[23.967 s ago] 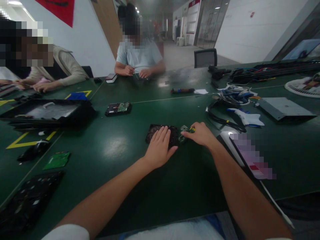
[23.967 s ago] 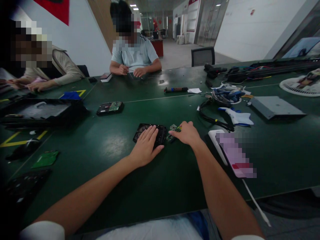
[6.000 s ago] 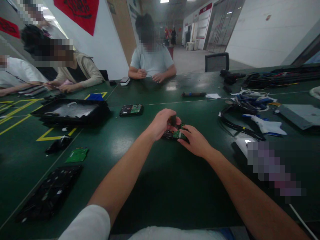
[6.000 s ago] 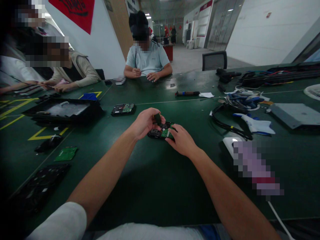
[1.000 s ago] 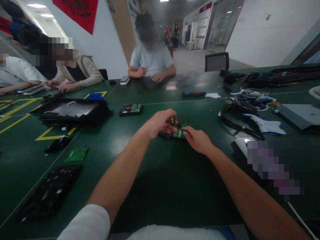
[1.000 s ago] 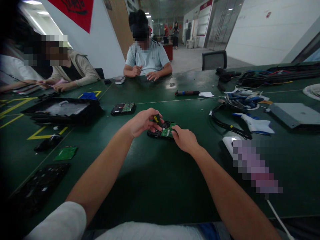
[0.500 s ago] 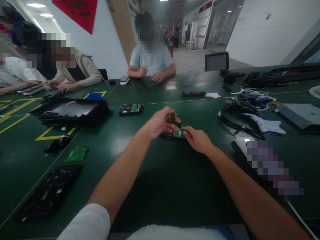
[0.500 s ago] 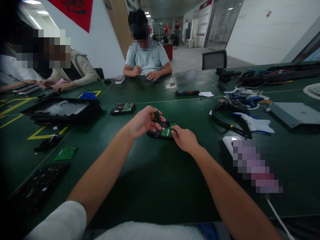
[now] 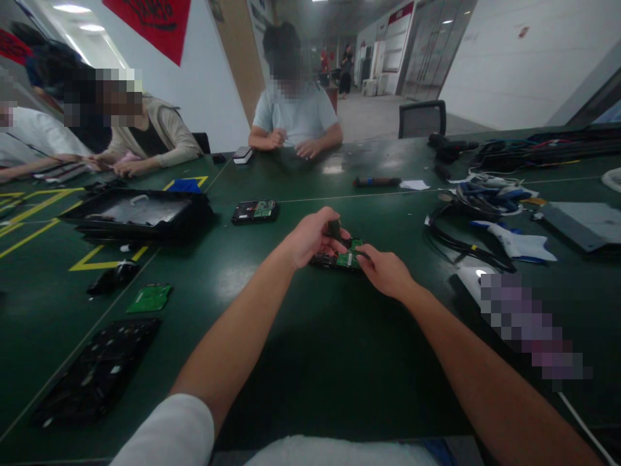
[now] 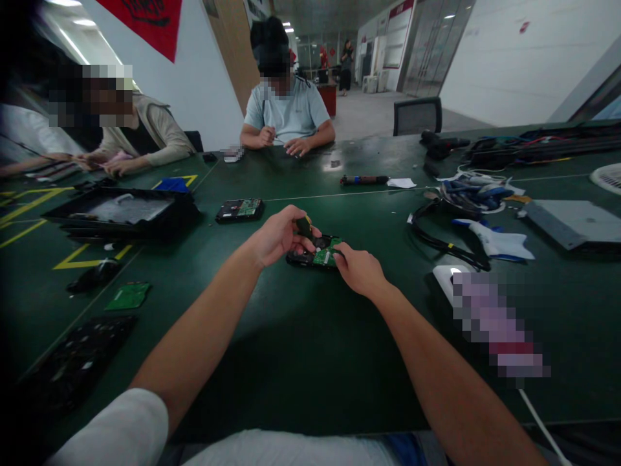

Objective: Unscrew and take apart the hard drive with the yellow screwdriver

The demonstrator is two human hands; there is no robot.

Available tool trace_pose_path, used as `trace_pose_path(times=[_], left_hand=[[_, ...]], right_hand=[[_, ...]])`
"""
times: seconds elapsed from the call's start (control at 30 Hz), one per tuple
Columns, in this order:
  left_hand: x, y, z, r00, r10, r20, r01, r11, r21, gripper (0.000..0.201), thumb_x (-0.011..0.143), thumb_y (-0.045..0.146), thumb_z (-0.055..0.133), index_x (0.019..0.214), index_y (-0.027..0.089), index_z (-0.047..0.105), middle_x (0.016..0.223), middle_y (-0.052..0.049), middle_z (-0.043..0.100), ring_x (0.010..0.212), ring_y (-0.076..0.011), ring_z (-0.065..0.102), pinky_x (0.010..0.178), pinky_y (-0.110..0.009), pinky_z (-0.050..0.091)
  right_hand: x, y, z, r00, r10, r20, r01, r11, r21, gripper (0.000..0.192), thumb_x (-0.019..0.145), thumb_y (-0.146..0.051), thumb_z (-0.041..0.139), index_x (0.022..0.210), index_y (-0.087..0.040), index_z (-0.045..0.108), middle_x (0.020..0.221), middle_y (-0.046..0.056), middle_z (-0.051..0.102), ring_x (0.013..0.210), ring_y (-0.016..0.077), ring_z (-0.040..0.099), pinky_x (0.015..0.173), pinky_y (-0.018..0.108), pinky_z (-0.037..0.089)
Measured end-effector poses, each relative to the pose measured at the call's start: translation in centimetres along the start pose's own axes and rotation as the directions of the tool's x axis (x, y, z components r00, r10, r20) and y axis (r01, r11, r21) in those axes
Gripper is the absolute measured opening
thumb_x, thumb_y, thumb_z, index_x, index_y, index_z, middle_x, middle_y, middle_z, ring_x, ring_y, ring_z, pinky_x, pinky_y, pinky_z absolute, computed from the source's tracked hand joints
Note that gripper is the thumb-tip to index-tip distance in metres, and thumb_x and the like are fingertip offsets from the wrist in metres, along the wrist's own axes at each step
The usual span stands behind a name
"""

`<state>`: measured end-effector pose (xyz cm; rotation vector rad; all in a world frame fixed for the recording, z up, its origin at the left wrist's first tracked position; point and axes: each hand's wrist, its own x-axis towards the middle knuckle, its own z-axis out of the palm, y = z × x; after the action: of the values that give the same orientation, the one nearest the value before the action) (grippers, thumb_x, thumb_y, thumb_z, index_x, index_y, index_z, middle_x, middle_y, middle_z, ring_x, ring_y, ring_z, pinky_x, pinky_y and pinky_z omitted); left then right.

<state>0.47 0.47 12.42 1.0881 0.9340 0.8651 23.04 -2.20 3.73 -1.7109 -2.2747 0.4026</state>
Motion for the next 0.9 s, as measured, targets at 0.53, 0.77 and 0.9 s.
trace_pose_path(times=[0.53,0.77,0.9], left_hand=[[0.12,0.07,-0.06,0.997,0.041,-0.064,-0.038,0.998,0.046,0.026,0.093,0.044,0.061,0.093,0.018,0.063,0.094,-0.011,0.076,0.056,-0.0132,0.063,0.049,-0.025,0.042],[0.07,0.08,-0.33,0.996,0.088,-0.032,-0.085,0.991,0.099,0.03,0.089,0.044,0.064,0.095,0.016,0.071,0.098,-0.01,0.074,0.055,-0.0118,0.062,0.046,-0.024,0.039],[0.08,-0.02,-0.26,0.999,0.041,-0.008,-0.04,0.998,0.051,0.028,0.09,0.045,0.062,0.097,0.018,0.065,0.096,-0.011,0.077,0.054,-0.0141,0.064,0.046,-0.025,0.042]], right_hand=[[0.05,0.21,0.26,1.0,0.006,-0.007,-0.006,0.999,0.032,0.043,0.115,-0.04,0.043,0.15,-0.022,0.06,0.096,0.009,0.079,0.074,0.0224,0.068,0.061,0.031,0.04],[0.27,0.62,0.61,1.0,0.017,-0.024,-0.016,0.998,0.067,0.042,0.112,-0.039,0.05,0.151,-0.026,0.062,0.093,0.006,0.08,0.076,0.0218,0.07,0.063,0.031,0.043],[0.41,0.82,0.85,0.998,0.018,-0.063,-0.012,0.994,0.108,0.04,0.11,-0.038,0.054,0.146,-0.026,0.068,0.09,0.004,0.079,0.076,0.0209,0.069,0.066,0.031,0.045]])
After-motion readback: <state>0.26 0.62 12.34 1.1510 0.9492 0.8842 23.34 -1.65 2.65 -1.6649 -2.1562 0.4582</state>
